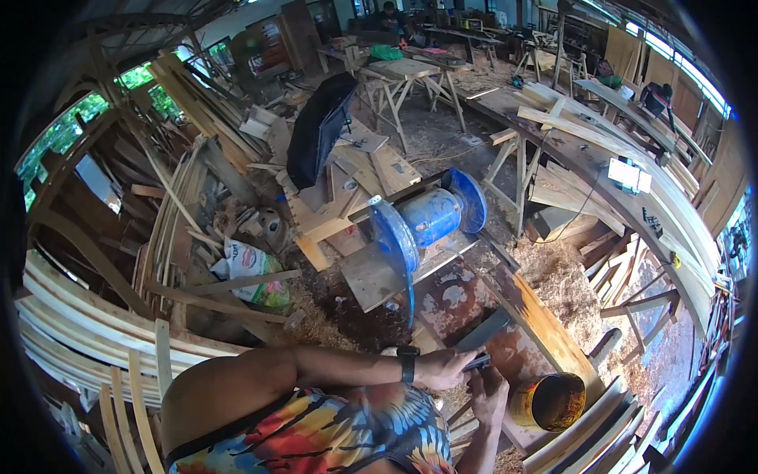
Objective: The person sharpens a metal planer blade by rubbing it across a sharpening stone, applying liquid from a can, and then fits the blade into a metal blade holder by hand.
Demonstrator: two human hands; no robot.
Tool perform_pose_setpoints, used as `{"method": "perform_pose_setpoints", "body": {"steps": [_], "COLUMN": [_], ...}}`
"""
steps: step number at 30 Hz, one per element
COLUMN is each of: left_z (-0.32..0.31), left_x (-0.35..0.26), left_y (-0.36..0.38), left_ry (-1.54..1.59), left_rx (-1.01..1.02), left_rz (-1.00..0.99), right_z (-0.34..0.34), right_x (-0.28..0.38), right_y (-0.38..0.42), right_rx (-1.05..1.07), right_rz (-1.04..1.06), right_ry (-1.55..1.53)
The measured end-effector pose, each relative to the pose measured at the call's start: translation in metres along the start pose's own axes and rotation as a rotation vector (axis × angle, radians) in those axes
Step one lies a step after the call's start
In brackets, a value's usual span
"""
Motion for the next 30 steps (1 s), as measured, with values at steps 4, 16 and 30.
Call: {"method": "perform_pose_setpoints", "body": {"steps": [4,16,30], "left_z": [0.009,0.039,0.036], "left_x": [-0.017,-0.053,-0.051], "left_y": [-0.007,-0.006,-0.008], "left_ry": [-0.014,0.238,-0.09], "left_rx": [0.006,-0.019,-0.094], "left_rz": [-0.066,-0.588,-0.608], "right_z": [0.005,-0.005,0.013], "right_x": [-0.016,-0.029,-0.018], "right_y": [0.002,0.028,0.02], "right_rx": [-0.076,-0.242,-0.321], "right_rz": [-0.152,-0.272,-0.194], "right_ry": [-0.221,-1.269,-0.671]}}
Point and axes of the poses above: each hand's wrist, its own y-axis away from the middle knuckle, its own z-axis out of the back of the hand, x = y × z, the point moved 8 cm from there along -y, towards the middle knuckle, and after that the axes turned 13 degrees about z, right-handed, at the moved point
